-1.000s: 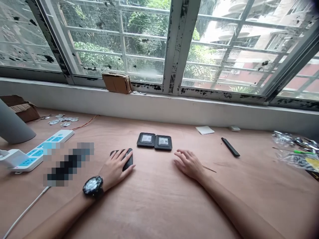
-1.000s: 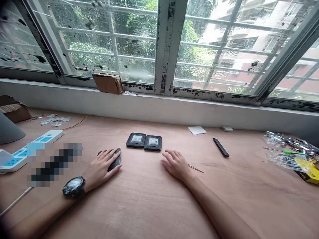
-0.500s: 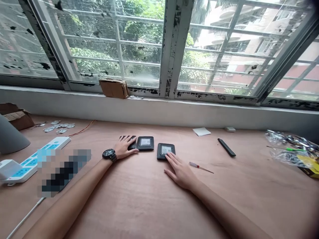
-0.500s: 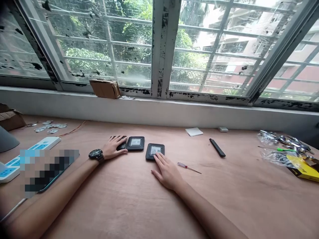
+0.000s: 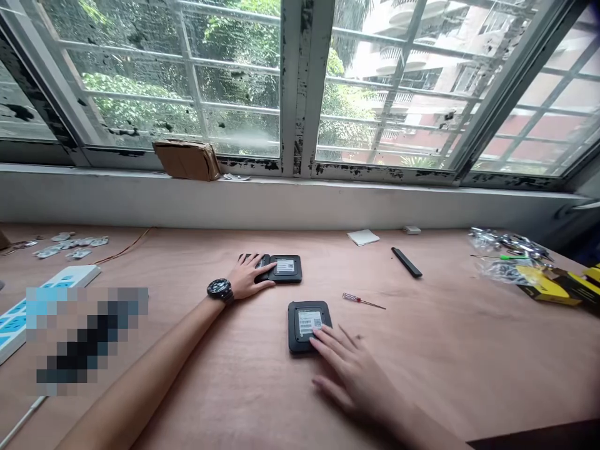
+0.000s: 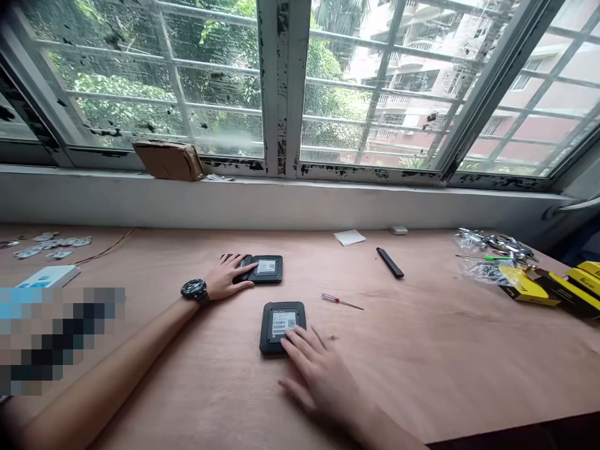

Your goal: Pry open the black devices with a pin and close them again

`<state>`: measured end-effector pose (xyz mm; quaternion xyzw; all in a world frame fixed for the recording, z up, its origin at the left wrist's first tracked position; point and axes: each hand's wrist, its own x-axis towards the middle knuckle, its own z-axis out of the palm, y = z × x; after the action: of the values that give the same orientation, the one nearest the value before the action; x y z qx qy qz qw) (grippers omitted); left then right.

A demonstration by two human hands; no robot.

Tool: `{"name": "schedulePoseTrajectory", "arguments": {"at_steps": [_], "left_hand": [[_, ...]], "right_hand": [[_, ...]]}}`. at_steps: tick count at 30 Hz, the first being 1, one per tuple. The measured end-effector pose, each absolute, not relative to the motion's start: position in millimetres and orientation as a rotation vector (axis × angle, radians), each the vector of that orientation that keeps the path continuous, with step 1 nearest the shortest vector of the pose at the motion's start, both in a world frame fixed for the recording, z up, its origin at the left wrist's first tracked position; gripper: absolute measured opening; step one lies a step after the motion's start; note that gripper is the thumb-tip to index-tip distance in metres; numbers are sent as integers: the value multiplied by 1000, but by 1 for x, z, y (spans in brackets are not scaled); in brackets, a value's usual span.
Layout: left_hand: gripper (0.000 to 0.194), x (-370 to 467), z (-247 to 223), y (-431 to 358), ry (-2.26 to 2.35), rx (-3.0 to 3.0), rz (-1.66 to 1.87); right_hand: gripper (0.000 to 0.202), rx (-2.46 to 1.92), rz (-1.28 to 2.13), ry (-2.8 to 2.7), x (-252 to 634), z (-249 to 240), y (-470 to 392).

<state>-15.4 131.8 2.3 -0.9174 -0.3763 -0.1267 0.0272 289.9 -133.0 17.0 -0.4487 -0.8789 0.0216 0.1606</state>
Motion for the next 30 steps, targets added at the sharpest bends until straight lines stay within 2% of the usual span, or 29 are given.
{"name": "schedulePoseTrajectory", "arguments": {"at_steps": [4,7,10,14,17,20,24,27,30], "left_hand": [[66,4,11,120,-1108,-2863,-399],[68,19,16,89,-1020,-2871,-487],[46,36,15,38,-892,-2922,-669],[58,62,3,-29,-804,-3027,-712],[58,79,-5,-53,-793,-3036,-735],[59,83,-7,-53,-708,-3091,-715],[50,60,3,-33,-409,-3212,-568],[64,39,10,-20,-499,-3230,-506],[58,29,12,-19,-630,-3296,-490]], "right_hand": [[34,-1331,-126,-2297,330,26,-77],[35,-1564,-185,-2102,365,23,-43],[33,-1646,-58,-2066,386,12,-33],[28,-1625,169,-2081,393,2,-38],[28,-1624,168,-2057,390,1,-39],[30,-1634,118,-1981,383,3,-38],[33,-1550,94,-1788,373,9,-44],[37,-1412,108,-1679,366,13,-52],[36,-1313,237,-1515,355,17,-56]]}}
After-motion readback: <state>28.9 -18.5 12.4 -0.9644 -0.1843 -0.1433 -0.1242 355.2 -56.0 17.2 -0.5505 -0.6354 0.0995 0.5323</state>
